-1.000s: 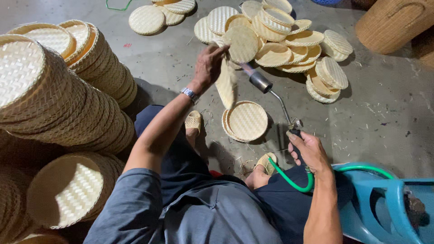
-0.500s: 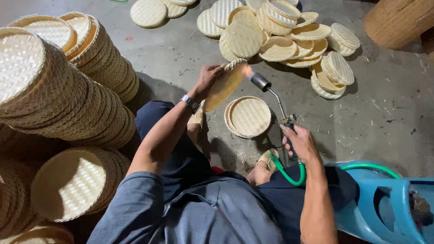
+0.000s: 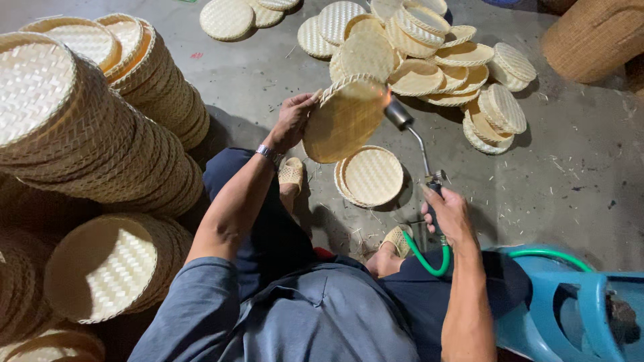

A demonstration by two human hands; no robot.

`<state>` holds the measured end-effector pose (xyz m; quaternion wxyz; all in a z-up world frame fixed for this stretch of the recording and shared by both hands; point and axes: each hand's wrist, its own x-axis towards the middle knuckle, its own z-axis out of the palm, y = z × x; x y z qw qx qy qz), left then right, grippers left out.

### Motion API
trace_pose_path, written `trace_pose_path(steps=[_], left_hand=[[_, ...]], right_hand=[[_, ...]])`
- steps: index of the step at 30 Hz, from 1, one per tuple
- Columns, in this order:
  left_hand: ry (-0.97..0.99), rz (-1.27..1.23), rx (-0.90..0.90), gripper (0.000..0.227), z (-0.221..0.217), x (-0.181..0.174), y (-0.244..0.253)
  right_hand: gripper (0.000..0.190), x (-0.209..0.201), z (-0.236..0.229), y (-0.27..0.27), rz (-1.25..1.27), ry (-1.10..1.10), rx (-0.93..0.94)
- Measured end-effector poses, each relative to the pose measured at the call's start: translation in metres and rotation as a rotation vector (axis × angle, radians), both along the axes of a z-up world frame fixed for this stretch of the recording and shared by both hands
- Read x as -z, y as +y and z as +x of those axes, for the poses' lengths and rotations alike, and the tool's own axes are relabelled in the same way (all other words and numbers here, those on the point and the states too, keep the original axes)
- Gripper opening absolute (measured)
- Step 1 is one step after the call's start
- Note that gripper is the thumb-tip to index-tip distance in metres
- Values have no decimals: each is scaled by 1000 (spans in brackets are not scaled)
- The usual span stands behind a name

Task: The person uses a handheld blowtorch to apply heat to the interior surface of woven baskets. They pick up baskets from a stack, rotate them to expose different areas to the flame, and then place them back down. The process is repeated for multiple baskets in a continuous workflow.

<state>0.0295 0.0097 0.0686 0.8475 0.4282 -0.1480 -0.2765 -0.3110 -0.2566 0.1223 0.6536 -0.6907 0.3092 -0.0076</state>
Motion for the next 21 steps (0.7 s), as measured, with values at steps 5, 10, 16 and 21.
trace_pose_path(steps=[5,10,16,21], left_hand=[[81,-111,-34,26,-7,12,-13],[117,-193,-64,26,-17,4,-9],[129,-289,-77,27,-20,-2,-1],[159,-374,-42,28,-15,9,-1]], right_hand=[[30,-16,-2,22,-64,-65,-161],[25,-25,-1,18,-70,-71,-13],[29,-33,-8,25,-125,-49,-40],[28,-39,-1,24,-135,-55,-51]])
